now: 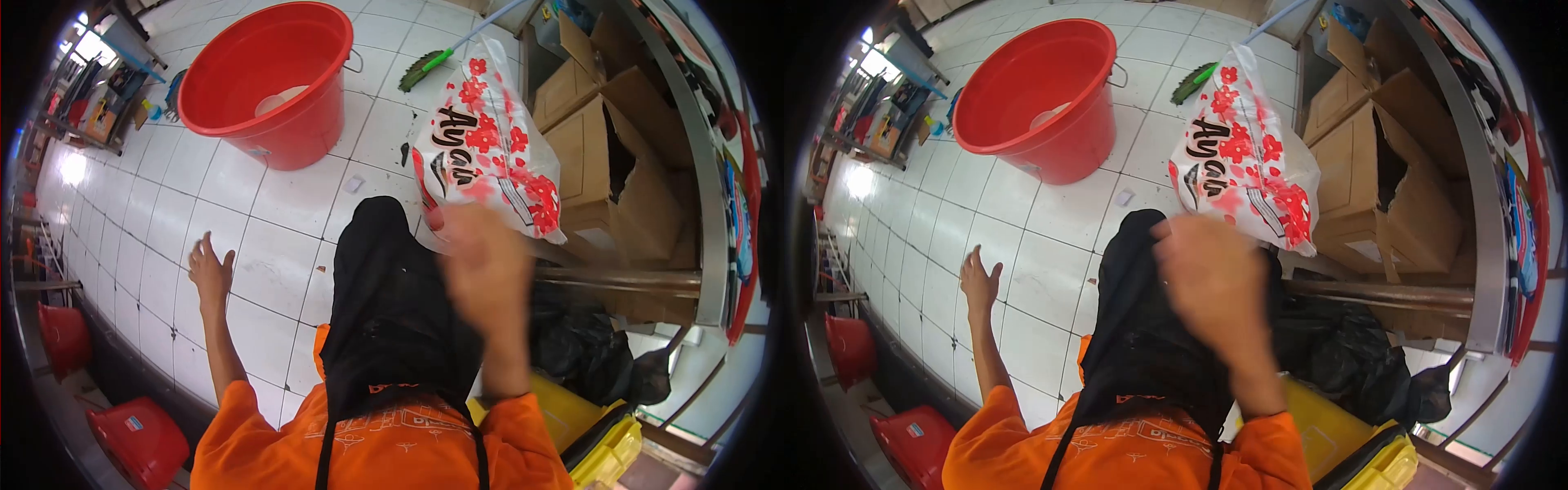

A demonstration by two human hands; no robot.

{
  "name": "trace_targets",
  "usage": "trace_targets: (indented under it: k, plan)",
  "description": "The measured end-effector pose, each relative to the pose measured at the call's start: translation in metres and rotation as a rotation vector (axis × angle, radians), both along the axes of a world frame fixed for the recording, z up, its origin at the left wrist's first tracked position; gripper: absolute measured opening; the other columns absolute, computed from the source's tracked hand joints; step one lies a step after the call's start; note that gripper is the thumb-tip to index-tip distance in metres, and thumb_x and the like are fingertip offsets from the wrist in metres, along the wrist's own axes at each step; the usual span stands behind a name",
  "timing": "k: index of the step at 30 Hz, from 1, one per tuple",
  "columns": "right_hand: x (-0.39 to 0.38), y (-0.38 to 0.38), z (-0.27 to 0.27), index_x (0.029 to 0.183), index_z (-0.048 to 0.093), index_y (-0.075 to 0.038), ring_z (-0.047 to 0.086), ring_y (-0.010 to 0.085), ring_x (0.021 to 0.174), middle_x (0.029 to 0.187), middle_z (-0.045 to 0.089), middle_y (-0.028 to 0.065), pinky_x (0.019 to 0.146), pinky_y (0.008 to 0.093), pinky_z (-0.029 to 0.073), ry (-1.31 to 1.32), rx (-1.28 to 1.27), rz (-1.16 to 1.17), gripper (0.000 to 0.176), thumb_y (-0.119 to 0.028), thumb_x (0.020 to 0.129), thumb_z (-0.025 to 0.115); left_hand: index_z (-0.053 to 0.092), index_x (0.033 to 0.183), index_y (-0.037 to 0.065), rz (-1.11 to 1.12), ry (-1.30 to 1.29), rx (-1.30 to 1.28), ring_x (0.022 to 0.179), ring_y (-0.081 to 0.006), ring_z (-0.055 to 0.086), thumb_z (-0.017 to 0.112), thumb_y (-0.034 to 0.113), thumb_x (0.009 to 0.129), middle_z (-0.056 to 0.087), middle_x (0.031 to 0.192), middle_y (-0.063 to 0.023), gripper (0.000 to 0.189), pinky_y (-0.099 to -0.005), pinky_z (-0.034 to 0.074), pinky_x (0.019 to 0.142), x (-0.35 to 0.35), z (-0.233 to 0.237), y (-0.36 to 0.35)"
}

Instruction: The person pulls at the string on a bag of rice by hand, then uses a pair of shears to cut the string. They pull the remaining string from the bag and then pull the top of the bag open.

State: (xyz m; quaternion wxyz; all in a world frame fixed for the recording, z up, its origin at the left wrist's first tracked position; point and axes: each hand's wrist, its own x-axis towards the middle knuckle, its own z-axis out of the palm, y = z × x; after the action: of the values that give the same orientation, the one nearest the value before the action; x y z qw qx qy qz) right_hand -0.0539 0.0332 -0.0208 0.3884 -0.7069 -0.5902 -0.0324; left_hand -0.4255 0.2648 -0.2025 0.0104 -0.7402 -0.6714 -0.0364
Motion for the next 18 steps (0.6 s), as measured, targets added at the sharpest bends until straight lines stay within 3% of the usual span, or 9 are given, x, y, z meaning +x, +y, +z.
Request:
trace_targets:
  k: [2,5,7,8,10,11,14,16,18]
  plan:
    - [0.065,-0.004,0.022,0.115,0.065,0.001,0.063,0.0369,0.101,0.105,0.067,0.0192,0.089,0.0444,0.048,0.187,-0.087,-0.458,0.030,-0.022,0.096,0.057,0.056,0.134,0.011,-0.234,-0.305,-0.162,0.124,-0.0355,0.056,0.075,0.025,0.088,0.060,0.132,-0.0159,0.052,-0.0444,0.046,0.102,0.018,0.006,-0.008]
    - [0.186,0.028,0.001,0.113,0.066,0.003,0.065,0.0300,0.095,0.103,0.068,0.0207,0.087,0.0388,0.049,0.058,-0.457,-0.415,0.035,-0.028,0.097,0.059,0.064,0.118,0.001,-0.508,-0.870,-0.422,0.104,-0.0249,0.068,0.068,0.019,0.093,0.071,0.110,-0.0148,0.030,-0.0359,0.053,0.087,0.130,0.049,-0.032]
    - [0.235,0.056,-0.024,0.118,0.063,0.002,0.062,0.0127,0.084,0.095,0.068,0.0095,0.077,0.0313,0.050,0.075,-0.875,-0.095,0.034,-0.024,0.096,0.062,0.064,0.114,0.001,-0.697,-1.092,-0.482,0.095,-0.0200,0.069,0.066,0.019,0.095,0.071,0.100,-0.0136,0.026,-0.0351,0.055,0.082,0.215,0.070,-0.052]
    - [0.240,0.059,-0.036,0.118,0.063,0.002,0.062,0.0127,0.084,0.095,0.068,0.0095,0.077,0.0313,0.050,0.041,-0.858,-0.100,0.034,-0.024,0.096,0.062,0.064,0.117,0.004,-0.835,-1.161,-0.521,0.102,-0.0172,0.067,0.064,0.024,0.098,0.071,0.107,-0.0100,0.028,-0.0337,0.052,0.086,0.253,0.074,-0.058]
    - [0.242,0.060,-0.047,0.118,0.064,0.000,0.059,0.0112,0.081,0.092,0.068,0.0068,0.072,0.0274,0.048,0.486,-0.558,0.163,0.030,-0.019,0.095,0.062,0.064,0.116,0.001,-0.897,-1.243,-0.685,0.092,-0.0192,0.069,0.064,0.031,0.097,0.071,0.101,-0.0126,0.036,-0.0327,0.052,0.081,0.337,0.081,-0.063]
    - [0.240,0.062,-0.040,0.118,0.064,0.000,0.059,0.0112,0.081,0.092,0.068,0.0068,0.072,0.0274,0.048,0.461,-0.565,0.170,0.030,-0.019,0.095,0.062,0.065,0.110,-0.002,-0.972,-1.253,-0.513,0.084,-0.0215,0.069,0.061,0.041,0.097,0.070,0.094,-0.0148,0.045,-0.0330,0.052,0.078,0.371,0.094,-0.068]
    - [0.234,0.071,-0.023,0.098,0.066,0.002,0.053,0.0145,0.069,0.075,0.063,0.0061,0.064,0.0350,0.045,0.460,-0.379,0.136,0.026,-0.023,0.092,0.065,0.066,0.100,-0.004,-0.843,-1.147,-0.595,0.075,-0.0236,0.068,0.060,0.045,0.097,0.069,0.086,-0.0164,0.049,-0.0357,0.053,0.072,0.465,0.107,-0.054]
    - [0.238,0.084,-0.015,0.086,0.060,0.001,0.050,0.0106,0.066,0.068,0.055,0.0001,0.061,0.0319,0.044,0.083,-0.260,-0.046,0.022,-0.019,0.093,0.065,0.066,0.090,-0.003,-0.712,-0.991,-0.621,0.067,-0.0201,0.064,0.061,0.039,0.095,0.068,0.081,-0.0132,0.043,-0.0357,0.052,0.064,0.494,0.123,-0.041]
    - [0.233,0.092,-0.012,0.081,0.056,-0.001,0.049,0.0100,0.065,0.067,0.053,-0.0014,0.059,0.0303,0.042,0.147,-0.241,-0.058,0.023,-0.019,0.093,0.065,0.066,0.088,-0.001,-0.704,-1.216,-0.846,0.064,-0.0179,0.062,0.060,0.037,0.095,0.067,0.080,-0.0108,0.040,-0.0336,0.051,0.061,0.497,0.125,-0.029]
